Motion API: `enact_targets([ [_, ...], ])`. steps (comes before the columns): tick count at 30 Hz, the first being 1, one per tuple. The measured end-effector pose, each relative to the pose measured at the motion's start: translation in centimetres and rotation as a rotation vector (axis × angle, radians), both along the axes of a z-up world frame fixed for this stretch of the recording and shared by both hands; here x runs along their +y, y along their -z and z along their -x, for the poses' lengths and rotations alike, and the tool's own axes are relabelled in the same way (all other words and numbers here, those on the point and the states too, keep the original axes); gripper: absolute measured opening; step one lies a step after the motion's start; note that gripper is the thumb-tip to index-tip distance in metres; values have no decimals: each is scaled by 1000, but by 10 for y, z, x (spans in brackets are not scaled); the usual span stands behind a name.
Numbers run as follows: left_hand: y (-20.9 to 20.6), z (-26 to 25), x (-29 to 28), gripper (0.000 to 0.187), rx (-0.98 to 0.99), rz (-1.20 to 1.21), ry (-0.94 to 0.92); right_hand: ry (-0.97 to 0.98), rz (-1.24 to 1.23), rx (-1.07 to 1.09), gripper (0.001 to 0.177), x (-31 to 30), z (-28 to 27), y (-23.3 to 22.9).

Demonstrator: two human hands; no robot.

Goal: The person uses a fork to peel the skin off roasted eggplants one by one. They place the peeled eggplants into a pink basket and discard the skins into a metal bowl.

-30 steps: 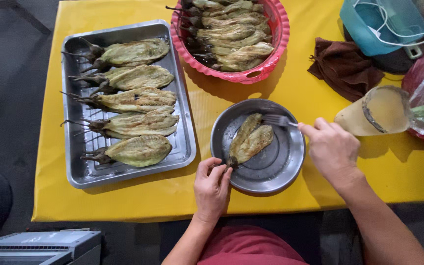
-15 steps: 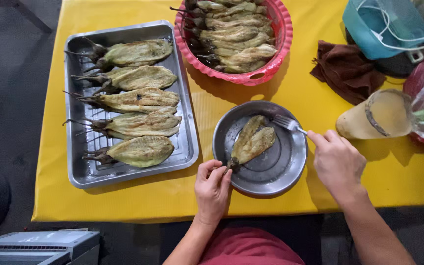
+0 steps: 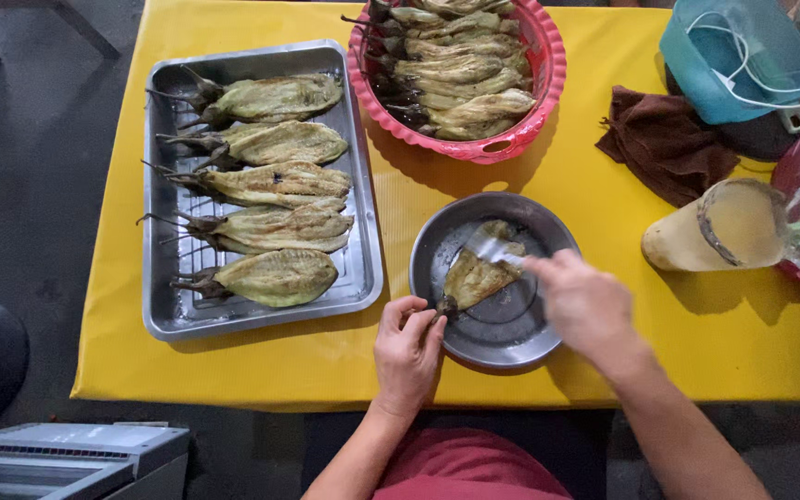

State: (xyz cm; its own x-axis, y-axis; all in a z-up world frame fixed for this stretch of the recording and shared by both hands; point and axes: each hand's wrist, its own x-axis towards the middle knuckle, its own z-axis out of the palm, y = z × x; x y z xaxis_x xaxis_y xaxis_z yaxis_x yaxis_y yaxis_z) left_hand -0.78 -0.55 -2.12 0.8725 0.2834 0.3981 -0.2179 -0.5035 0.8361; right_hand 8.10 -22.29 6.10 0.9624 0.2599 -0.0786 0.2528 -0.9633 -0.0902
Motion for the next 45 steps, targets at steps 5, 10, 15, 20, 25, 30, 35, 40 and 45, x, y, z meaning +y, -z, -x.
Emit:
enact_targets([
  [5, 0, -1, 0, 15, -20, 14, 5, 3, 51, 93, 29, -3, -5, 3],
  [10, -5, 0, 0, 14, -29, 1, 9, 76, -59, 31, 28, -8, -12, 13],
  [15, -20, -5, -6, 11, 21, 94, -3, 26, -309, 159, 29, -65, 3, 10],
  [20, -34, -16, -12, 9, 7, 224, -2, -70, -638, 500, 28, -76, 39, 42],
  [25, -48, -13, 10, 10, 14, 217, -29, 107, -786, 352, 34, -30, 30, 68],
  [30, -72, -2, 76, 7, 78, 336, -137, 117, -998, 651, 39, 12, 25, 33],
  [35, -101, 3, 145, 9, -22, 190, -220, 8, -1072, 596, 37, 80, 28, 15],
  [40, -88, -5, 200, 11, 169, 178, -285, -382, -826, 117, 37, 134, 42, 23],
  [45, -41, -13, 240, 18, 300, -250, -434, -423, -496, 255, 33, 147, 43, 16],
])
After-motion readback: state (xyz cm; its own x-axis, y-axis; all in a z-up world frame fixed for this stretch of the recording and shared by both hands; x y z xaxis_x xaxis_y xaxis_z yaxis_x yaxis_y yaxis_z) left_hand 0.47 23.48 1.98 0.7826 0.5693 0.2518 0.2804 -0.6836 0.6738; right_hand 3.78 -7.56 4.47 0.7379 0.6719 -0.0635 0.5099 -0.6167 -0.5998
